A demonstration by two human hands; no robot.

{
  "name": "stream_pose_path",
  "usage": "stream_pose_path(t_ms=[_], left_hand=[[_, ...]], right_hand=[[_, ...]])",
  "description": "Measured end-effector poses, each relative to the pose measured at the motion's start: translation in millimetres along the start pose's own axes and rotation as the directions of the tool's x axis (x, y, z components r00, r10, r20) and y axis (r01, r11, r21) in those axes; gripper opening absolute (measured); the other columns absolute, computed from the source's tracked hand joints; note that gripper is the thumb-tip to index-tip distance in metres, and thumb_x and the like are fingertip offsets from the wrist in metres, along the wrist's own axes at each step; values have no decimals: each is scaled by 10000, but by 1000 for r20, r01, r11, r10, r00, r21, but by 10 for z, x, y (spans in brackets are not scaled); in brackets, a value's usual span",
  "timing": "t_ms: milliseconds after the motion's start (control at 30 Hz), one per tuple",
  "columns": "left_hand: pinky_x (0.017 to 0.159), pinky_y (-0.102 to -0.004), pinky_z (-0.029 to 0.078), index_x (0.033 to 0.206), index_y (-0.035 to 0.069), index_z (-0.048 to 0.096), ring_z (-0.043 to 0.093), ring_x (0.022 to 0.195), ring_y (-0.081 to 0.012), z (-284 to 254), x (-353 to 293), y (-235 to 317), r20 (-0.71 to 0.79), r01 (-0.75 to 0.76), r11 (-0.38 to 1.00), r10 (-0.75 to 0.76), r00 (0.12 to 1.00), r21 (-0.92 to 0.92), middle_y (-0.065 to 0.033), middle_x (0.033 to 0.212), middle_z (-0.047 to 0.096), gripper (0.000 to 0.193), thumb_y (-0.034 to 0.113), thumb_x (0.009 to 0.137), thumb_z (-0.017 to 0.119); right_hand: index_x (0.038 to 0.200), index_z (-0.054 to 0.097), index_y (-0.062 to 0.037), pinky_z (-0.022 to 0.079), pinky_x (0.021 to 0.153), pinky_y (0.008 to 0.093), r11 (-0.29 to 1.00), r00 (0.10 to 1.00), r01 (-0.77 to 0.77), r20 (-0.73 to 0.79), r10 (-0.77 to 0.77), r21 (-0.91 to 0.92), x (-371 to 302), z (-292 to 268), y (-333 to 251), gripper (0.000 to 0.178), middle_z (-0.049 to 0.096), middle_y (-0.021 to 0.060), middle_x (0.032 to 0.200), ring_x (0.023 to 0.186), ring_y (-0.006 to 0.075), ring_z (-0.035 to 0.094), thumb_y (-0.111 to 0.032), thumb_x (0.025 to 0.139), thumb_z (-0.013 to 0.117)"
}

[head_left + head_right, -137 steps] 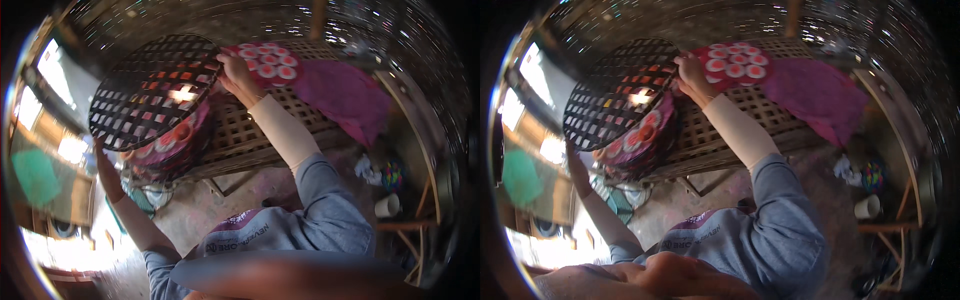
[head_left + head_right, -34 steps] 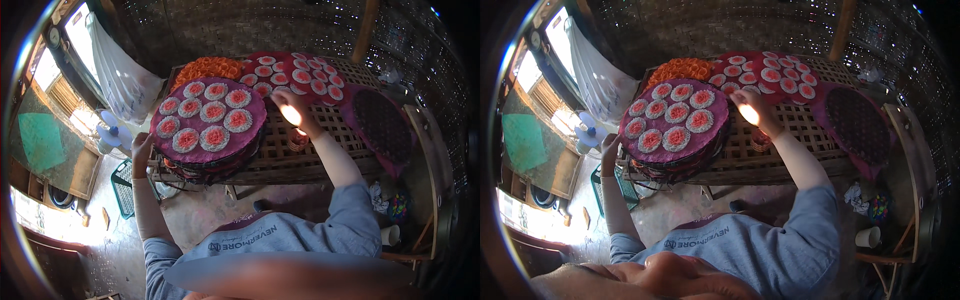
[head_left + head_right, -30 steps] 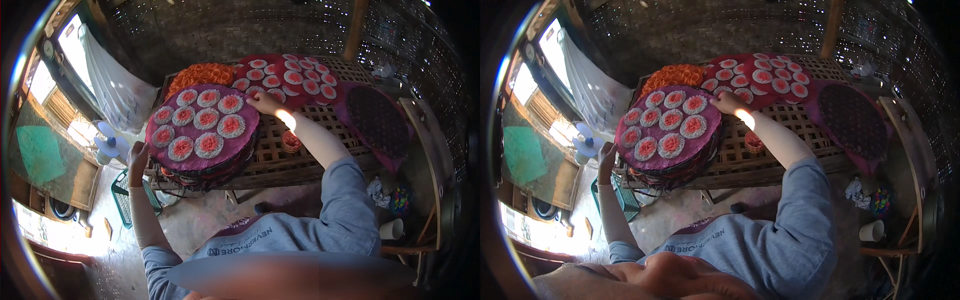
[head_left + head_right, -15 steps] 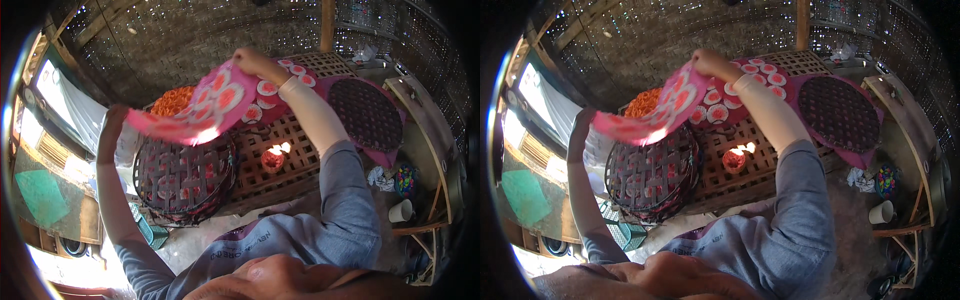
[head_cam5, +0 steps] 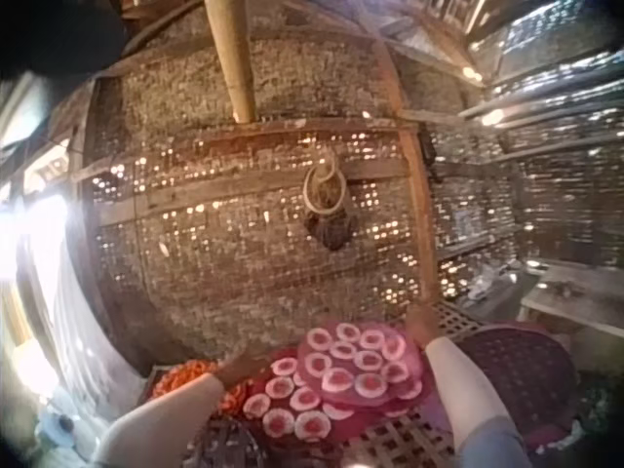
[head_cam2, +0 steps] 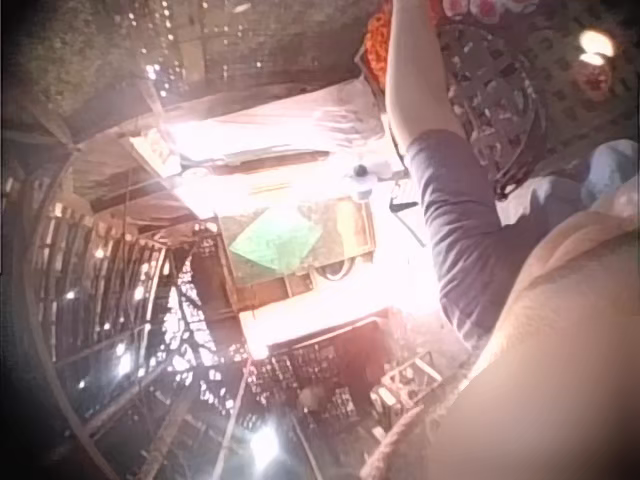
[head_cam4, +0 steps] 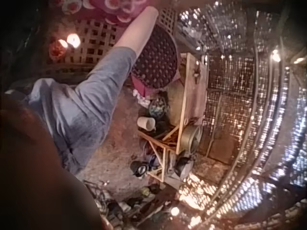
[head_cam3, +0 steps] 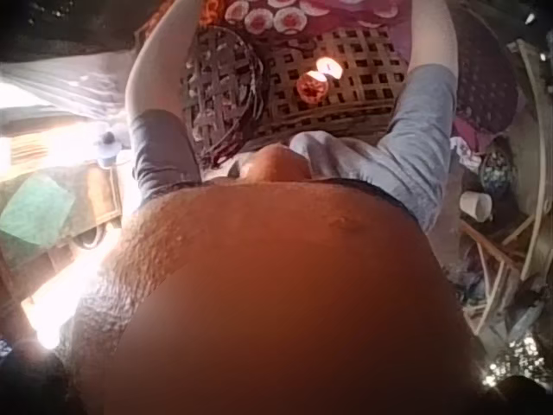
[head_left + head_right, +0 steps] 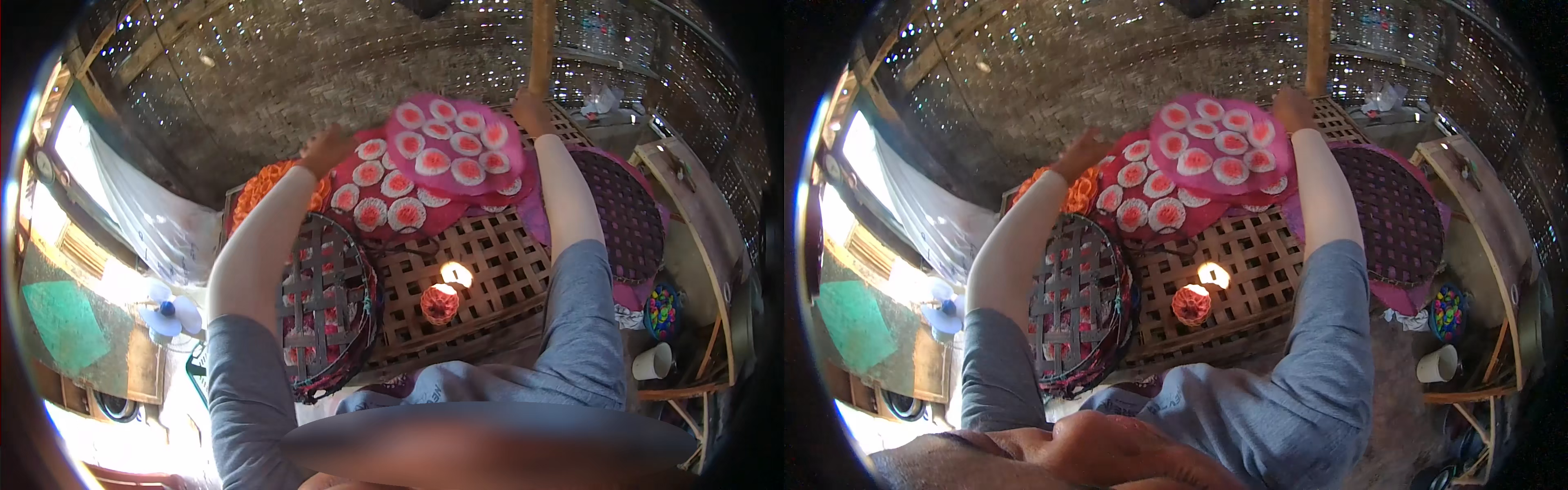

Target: The person arranges orange and pink decorative items on a woven tray, then uses a wooden tool to scoop white paste from a bowl and apply it onto a purple circular base. They repeat this process to create multiple white ring patterns on the base.

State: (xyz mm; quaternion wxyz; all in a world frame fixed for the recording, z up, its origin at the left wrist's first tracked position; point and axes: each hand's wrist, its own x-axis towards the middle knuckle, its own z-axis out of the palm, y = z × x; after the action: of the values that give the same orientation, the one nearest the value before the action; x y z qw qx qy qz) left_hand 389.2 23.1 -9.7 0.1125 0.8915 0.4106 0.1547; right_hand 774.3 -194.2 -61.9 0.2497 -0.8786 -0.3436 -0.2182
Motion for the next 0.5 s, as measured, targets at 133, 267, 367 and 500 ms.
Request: stream_pose_path(t_ms=[133,267,367,500], left_hand=[[961,-532,262,1223,172,485,353,1217,-335,-838,-911,-691,-59,-30,957,49,997,289,-86,1288,447,604,484,722,613],[971,-499,248,1213,178,483,361,1191,-323,-1252,-2097,-1691,-272,106,963,-36,962,248,-102,1227,472,561,437,732,615],[979,-476,252,1229,167,475,351,1186,-342,-1133,-3089,-2420,-357,381,885,-276,893,269,-131,1264,428,595,461,732,618],[990,-447,250,1260,136,466,335,1176,-375,-801,-3831,-2648,-245,521,846,-484,840,114,-176,1263,413,639,516,760,575]], right_hand=[[935,613,-123,479,698,421,985,980,131,136,-146,114,-453,-395,-940,218,635,144,887,852,314,611,-288,831,515],[877,617,-95,473,669,394,730,810,413,147,-568,544,-1190,-321,-1840,212,638,141,834,783,306,614,-289,810,565],[845,615,-52,466,644,377,628,637,329,325,-699,705,-1831,-424,-2569,255,624,154,772,724,307,609,-302,813,580],[791,613,-4,433,585,333,671,559,336,434,-706,661,-2130,34,-2938,322,581,117,637,598,200,551,-321,834,579]])
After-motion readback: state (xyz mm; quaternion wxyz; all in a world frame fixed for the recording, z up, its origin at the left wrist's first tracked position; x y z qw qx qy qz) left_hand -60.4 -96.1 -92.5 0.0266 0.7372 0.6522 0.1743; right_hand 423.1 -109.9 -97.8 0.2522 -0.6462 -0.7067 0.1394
